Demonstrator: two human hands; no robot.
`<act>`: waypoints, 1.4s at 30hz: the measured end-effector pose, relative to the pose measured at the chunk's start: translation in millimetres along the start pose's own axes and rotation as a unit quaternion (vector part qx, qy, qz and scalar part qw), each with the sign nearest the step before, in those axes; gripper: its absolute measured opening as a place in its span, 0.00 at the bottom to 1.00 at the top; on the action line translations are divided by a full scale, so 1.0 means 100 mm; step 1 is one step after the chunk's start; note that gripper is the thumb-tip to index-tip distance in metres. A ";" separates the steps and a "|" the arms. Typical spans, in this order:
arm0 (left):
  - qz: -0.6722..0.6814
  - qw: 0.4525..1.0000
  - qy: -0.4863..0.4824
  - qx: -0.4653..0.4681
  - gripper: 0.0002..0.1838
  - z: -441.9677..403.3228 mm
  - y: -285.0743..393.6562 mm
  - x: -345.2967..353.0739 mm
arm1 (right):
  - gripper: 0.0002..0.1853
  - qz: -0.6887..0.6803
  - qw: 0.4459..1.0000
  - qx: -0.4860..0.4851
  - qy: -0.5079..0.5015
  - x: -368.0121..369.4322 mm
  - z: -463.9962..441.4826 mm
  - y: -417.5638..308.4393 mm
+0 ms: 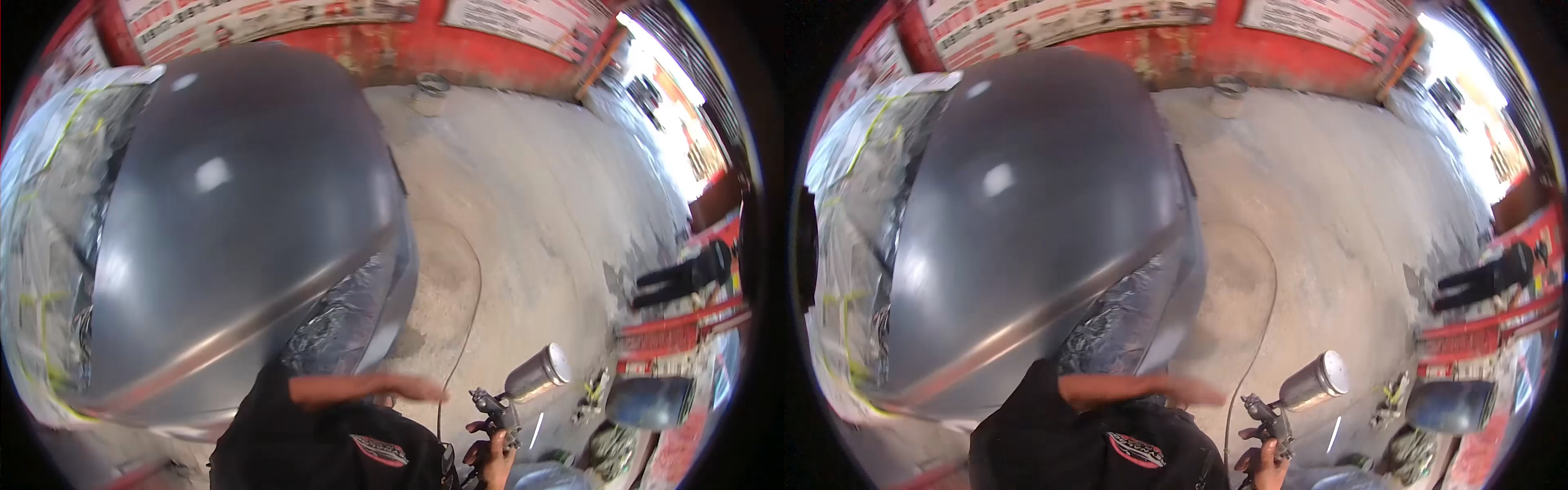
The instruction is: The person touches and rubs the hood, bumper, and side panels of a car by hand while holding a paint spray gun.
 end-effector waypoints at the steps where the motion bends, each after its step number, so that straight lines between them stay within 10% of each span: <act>1: 0.114 0.994 0.002 0.004 0.38 0.01 -0.65 0.59 | 0.35 -0.008 0.997 -0.066 -0.029 0.02 -0.07 -0.11; 3: 0.434 0.898 0.001 0.076 0.38 0.38 -1.50 1.40 | 0.31 -0.027 0.976 -0.193 -0.099 0.19 -0.19 -0.41; 7: 0.390 0.903 0.173 -0.054 0.37 2.32 0.01 0.87 | 0.32 0.033 0.945 -0.237 -0.222 0.67 -0.40 -0.73; 9: 0.184 0.917 0.339 -0.105 0.29 2.82 0.34 0.71 | 0.33 0.043 0.924 -0.241 -0.293 1.10 -0.39 -0.74; 13: -0.257 0.616 0.743 -0.036 0.31 2.95 -0.16 0.50 | 0.37 0.128 0.855 -0.260 -0.431 2.08 0.02 -0.70; 23: -0.259 0.449 0.740 -0.428 0.53 4.15 0.50 0.29 | 0.40 0.196 0.787 -0.272 -0.519 2.08 -0.17 -1.38; 29: -0.074 0.054 0.734 -0.673 0.52 5.77 -0.32 1.88 | 0.45 0.166 0.812 -0.264 -0.494 1.84 -0.68 -1.81; 32: 0.011 0.033 0.709 -0.704 0.59 6.00 -0.46 1.68 | 0.47 0.156 0.836 -0.245 -0.466 1.72 -1.09 -1.86; 42: -0.152 0.254 0.701 -0.649 0.63 6.37 -0.74 -1.40 | 0.37 0.137 0.902 -0.193 -0.362 1.36 -1.75 -1.84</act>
Point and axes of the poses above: each hand's wrist, its own z-axis away from the middle knuckle, its own x-axis out of the palm, y = z × x, the point moved 1 cm from there along -z, towards the middle knuckle, and after that the axes turned 2 degrees about -z, right-handed, at the moved point
